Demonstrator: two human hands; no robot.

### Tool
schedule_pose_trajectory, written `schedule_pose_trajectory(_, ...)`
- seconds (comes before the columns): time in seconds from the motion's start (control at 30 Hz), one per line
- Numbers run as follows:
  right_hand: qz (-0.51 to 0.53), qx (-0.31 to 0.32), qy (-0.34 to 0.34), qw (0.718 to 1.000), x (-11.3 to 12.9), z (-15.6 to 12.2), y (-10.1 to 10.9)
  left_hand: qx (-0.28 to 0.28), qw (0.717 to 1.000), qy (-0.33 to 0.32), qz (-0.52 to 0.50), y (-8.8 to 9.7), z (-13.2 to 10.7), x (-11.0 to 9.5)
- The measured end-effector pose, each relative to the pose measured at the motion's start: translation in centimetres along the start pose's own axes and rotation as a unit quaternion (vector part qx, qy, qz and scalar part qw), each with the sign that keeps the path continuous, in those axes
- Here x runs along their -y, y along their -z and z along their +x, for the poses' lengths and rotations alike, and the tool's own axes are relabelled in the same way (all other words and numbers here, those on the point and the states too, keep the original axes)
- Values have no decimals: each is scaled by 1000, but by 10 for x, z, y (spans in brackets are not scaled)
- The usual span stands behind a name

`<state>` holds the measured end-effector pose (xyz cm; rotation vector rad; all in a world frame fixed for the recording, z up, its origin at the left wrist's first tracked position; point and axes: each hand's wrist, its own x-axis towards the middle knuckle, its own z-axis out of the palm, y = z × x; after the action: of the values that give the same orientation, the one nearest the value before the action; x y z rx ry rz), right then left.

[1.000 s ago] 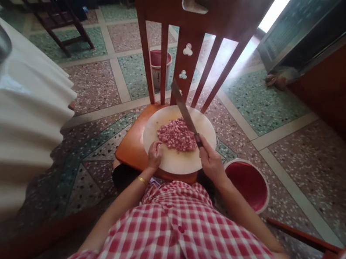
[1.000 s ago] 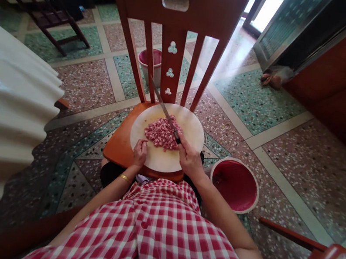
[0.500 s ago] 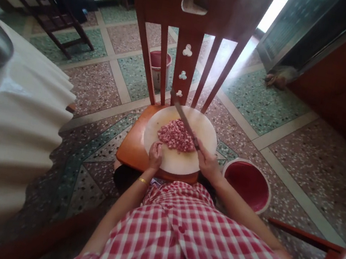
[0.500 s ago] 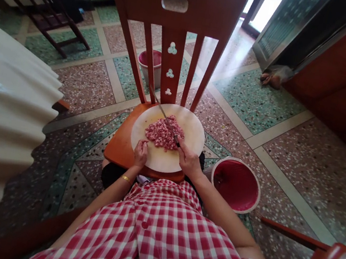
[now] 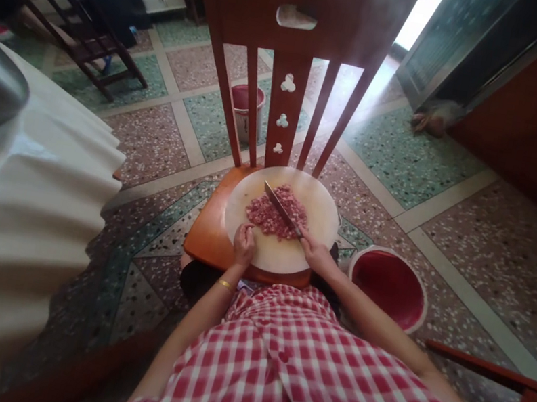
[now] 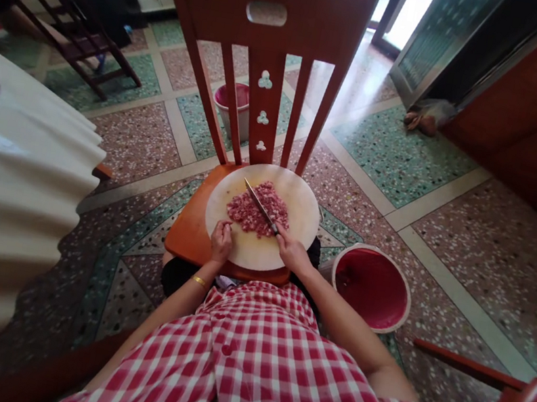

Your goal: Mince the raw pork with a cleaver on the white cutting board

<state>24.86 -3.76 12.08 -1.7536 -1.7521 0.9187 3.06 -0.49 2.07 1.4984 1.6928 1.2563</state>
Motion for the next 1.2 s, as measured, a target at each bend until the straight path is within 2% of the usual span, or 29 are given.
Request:
schedule_pose_trajectory(0.07,2,17,-20,1000,1,-2,4,4,1000,0,0,0,0,0)
schedule_pose_trajectory(0.1,14,8,-10,1000,7,-3,9,7,1000,1,-1,0,0,0)
schedule_pose_trajectory(0.2,59,-44,69,995,31,-6,20,11,1000,0,-5,-1,0,0)
schedule_pose_trajectory(0.3,57,-83,117,988,34,-4,9,8,1000,3,-4,-1,0,-2)
schedule_pose_trajectory(0.4,-1,-13,59,998,14,0,-12,-1,1000,-4,-2,0,0,-3)
schedule_pose_trajectory(0.47,-24,34,12,999,6,2,-14,-2,1000,-6,-2,1,0,-3)
schedule_pose_trajectory(0.5,-22,38,8,999,7,1,-10,1,1000,-5,-3,1,0,-3)
schedule_pose_trajectory(0.63,26,-37,103,994,32,1,13,6,1000,-13,-11,-1,-1,0)
schedule_pose_trajectory(0.7,38,-76,141,986,36,2,12,1,1000,-16,-11,-1,-1,1)
schedule_pose_trajectory(0.77,25,-65,122,990,27,4,0,-3,1000,-12,-10,-1,-1,1)
schedule_pose_trajectory(0.83,-3,-11,65,998,13,5,-10,-7,1000,-5,-8,0,-1,0)
schedule_pose_trajectory(0.9,-10,29,21,999,5,3,-10,-6,1000,-1,-6,1,-1,-1)
schedule_pose_trajectory(0.97,9,10,31,999,9,-1,2,1,1000,-3,-8,1,-1,-1)
schedule_pose_trajectory(1.07,16,-69,85,994,23,-5,22,5,1000,-10,-11,1,-1,0)
schedule_pose_trajectory(1.13,-8,-111,85,990,21,-5,22,2,1000,-14,-12,0,0,1)
schedule_pose_trajectory(1.2,-45,-97,44,993,9,-2,12,-3,1000,-14,-10,0,0,1)
